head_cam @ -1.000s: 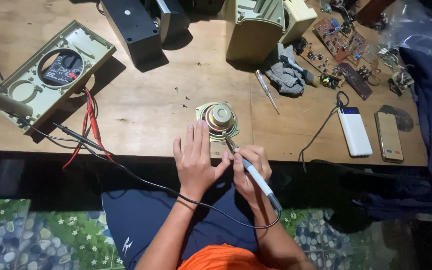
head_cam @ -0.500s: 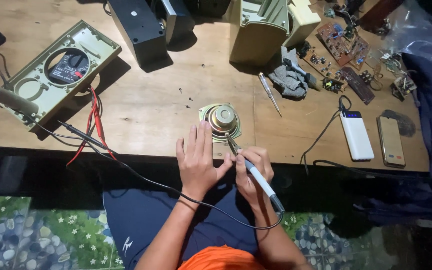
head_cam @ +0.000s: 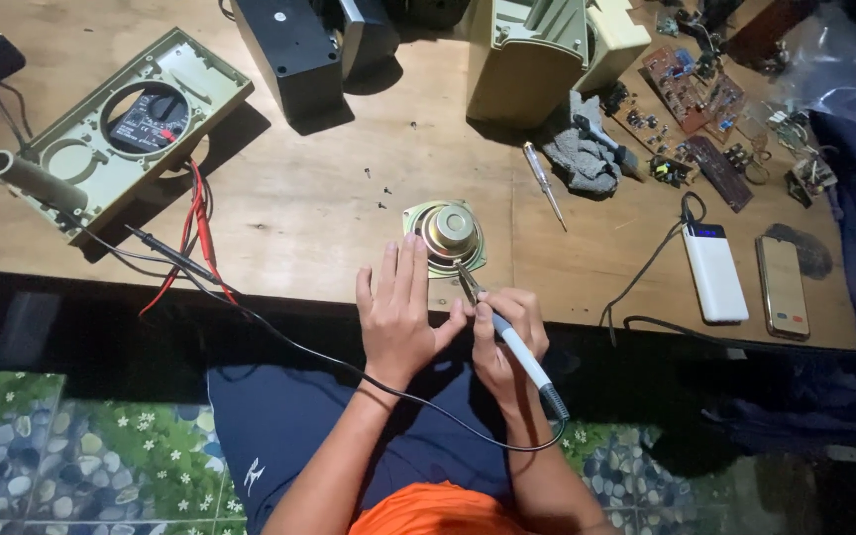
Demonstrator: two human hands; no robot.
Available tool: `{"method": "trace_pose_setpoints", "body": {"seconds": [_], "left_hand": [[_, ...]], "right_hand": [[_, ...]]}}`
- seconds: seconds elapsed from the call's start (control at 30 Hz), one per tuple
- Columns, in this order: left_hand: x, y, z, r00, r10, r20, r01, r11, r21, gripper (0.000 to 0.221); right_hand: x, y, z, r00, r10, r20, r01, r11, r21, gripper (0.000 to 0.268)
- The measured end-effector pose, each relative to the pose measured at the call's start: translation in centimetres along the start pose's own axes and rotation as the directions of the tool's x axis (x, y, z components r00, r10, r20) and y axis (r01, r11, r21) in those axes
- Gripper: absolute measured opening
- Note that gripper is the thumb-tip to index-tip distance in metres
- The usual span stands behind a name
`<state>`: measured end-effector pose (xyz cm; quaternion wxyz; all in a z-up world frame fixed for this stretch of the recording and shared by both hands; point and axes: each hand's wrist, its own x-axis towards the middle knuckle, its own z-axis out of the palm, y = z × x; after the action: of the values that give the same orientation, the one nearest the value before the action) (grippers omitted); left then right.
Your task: Testing a speaker driver with a multimeter and then soldering connections before reassembling it into the housing.
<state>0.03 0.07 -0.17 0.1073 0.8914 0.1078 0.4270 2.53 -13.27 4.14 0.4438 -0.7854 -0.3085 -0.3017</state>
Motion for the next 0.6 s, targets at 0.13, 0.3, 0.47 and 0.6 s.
{"method": "trace_pose_setpoints", "body": {"seconds": [0.13,0.3,0.47,0.6], "left_hand": [[-0.2,-0.2,0.1,1.000,-0.005,-0.008,0.005,1.000,-0.002,0.079],[-0.4,-0.2,0.3,0.999,-0.029,-0.026,0.029,1.000,0.005,0.079],[-0.2,-0.3,0.0,0.996,-0.046,-0.079,0.044,0.999,-0.022,0.078],[-0.7,-0.5,0.2,0.992,-0.053,-0.114,0.051,0.999,-0.019,0.079]], "right_hand": [[-0.3,0.6,-0.1,1.000,-0.010,0.018,0.010,1.000,-0.025,0.010],[-0.5,0.4,-0.3,0.999,-0.027,0.047,0.030,0.999,-0.044,0.010],[-0.9,0.8,-0.7,0.998,-0.066,0.026,0.067,0.995,-0.080,0.010],[1.2,-0.8,-1.4,0.986,-0.165,-0.013,0.166,0.984,0.065,0.021]]}}
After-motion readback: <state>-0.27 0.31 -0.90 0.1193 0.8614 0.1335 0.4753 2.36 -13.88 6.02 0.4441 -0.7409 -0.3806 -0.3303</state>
